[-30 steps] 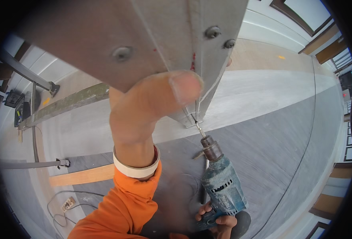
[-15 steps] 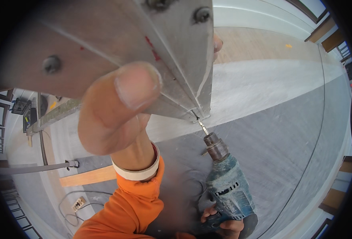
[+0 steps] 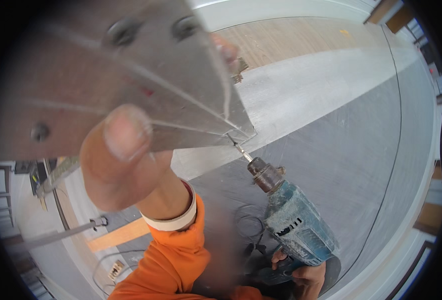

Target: The person uses a power drill to secure a metal frame and then hammers nails into a wooden plank to attach it to the frame. The person works on the floor, manipulating the wood and metal components to assemble a structure.

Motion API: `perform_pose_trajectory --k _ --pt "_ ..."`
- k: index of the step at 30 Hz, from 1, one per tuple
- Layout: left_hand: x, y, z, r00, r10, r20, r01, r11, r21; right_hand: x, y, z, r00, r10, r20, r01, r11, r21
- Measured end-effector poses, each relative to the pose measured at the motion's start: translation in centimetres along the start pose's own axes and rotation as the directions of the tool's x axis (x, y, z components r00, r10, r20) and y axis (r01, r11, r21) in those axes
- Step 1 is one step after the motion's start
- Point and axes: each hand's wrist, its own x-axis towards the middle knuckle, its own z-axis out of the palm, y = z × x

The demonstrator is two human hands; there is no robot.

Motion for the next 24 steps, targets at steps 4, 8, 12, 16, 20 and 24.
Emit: perform_pose_trajectory --k 4,8,12,16,20,24 --pt "0.0 0.5 0.2 0.999 -0.032 0.008 0.032 0.999 -0.034 0.2 0.3 -0.7 0.998 -0.028 0.053 0.033 0.995 -0.091" --pt "0.3 0.5 0.9 0.996 -0.093 0.015 0.094 0.991 -0.094 -0.5 1.2 -1.1 0.998 -0.02 -0.056 0.021 1.0 0.017" --pt "0.4 0.4 1.4 0.988 -0.153 0.018 0.154 0.979 -0.137 -0.5 1.3 -1.1 0.996 -0.083 -0.022 0.084 0.996 0.014" --pt "0.0 0.8 -0.5 1.0 -0.011 -0.025 0.011 1.0 -0.028 -0.5 0.7 -0.3 0.991 -0.017 -0.131 0.01 0.999 -0.051" --pt "-0.1 0.5 -2.2 0.987 0.16 -0.024 -0.157 0.982 0.106 -0.4 0.7 -1.1 0.998 -0.005 -0.066 -0.002 0.995 -0.102" --pt "-0.1 0.2 -1.2 0.996 0.095 -0.002 -0.094 0.993 0.065 -0.2 0.3 -0.4 0.994 -0.001 -0.109 -0.004 0.999 -0.043"
